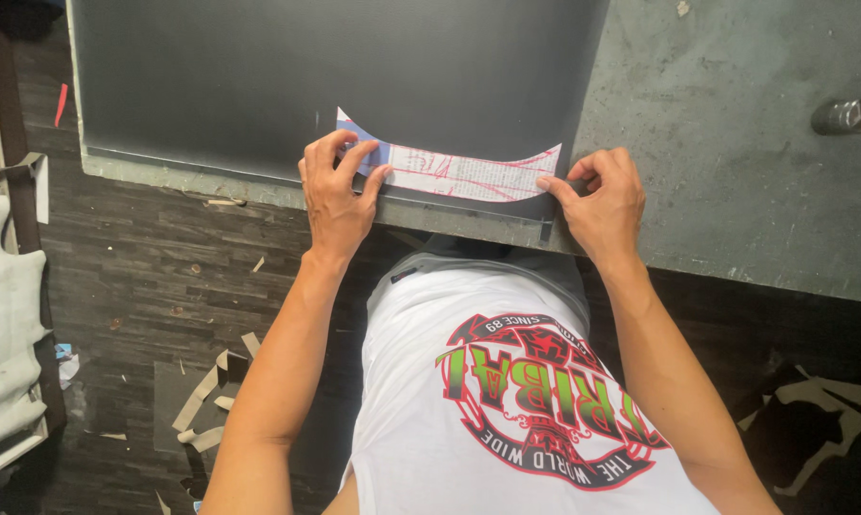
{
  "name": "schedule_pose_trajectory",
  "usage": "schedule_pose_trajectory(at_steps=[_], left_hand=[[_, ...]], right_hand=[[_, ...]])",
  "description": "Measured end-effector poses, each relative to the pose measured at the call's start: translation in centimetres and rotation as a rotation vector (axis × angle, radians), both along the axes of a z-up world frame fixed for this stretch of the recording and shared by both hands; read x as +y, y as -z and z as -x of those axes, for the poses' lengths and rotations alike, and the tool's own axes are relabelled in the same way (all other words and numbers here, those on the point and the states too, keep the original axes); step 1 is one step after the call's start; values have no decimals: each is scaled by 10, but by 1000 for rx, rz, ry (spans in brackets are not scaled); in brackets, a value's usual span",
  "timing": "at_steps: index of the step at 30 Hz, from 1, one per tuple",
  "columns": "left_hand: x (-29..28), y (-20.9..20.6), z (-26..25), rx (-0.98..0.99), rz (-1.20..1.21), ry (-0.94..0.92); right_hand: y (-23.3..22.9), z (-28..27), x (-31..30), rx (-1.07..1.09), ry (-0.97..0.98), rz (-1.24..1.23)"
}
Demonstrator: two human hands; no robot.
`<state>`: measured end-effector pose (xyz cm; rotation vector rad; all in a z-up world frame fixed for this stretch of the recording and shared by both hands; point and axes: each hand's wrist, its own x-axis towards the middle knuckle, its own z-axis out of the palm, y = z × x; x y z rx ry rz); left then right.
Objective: The person places a beige template on a black sheet and secures it with three metal weights. Using shears, they cut the black material around the template's edges. After cutting, they remove the template and weights, then place a printed paper pattern on the cut piece.
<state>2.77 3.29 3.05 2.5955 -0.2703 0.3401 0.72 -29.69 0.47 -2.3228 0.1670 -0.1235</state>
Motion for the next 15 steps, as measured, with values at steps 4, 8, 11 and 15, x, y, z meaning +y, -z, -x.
schedule_pose_trajectory(at_steps=[4, 8, 11, 15], left_hand=[[1, 3, 2, -3, 4, 3], [4, 4, 2, 10, -7, 7], [3, 6, 1, 3, -21, 16], [4, 8, 3, 11, -19, 5]], right_hand=[[-2, -2, 1, 4, 3, -14], [-6, 1, 2, 12, 21, -76], [-9, 5, 4, -77, -13, -54], [-9, 11, 8, -134, -68, 81]])
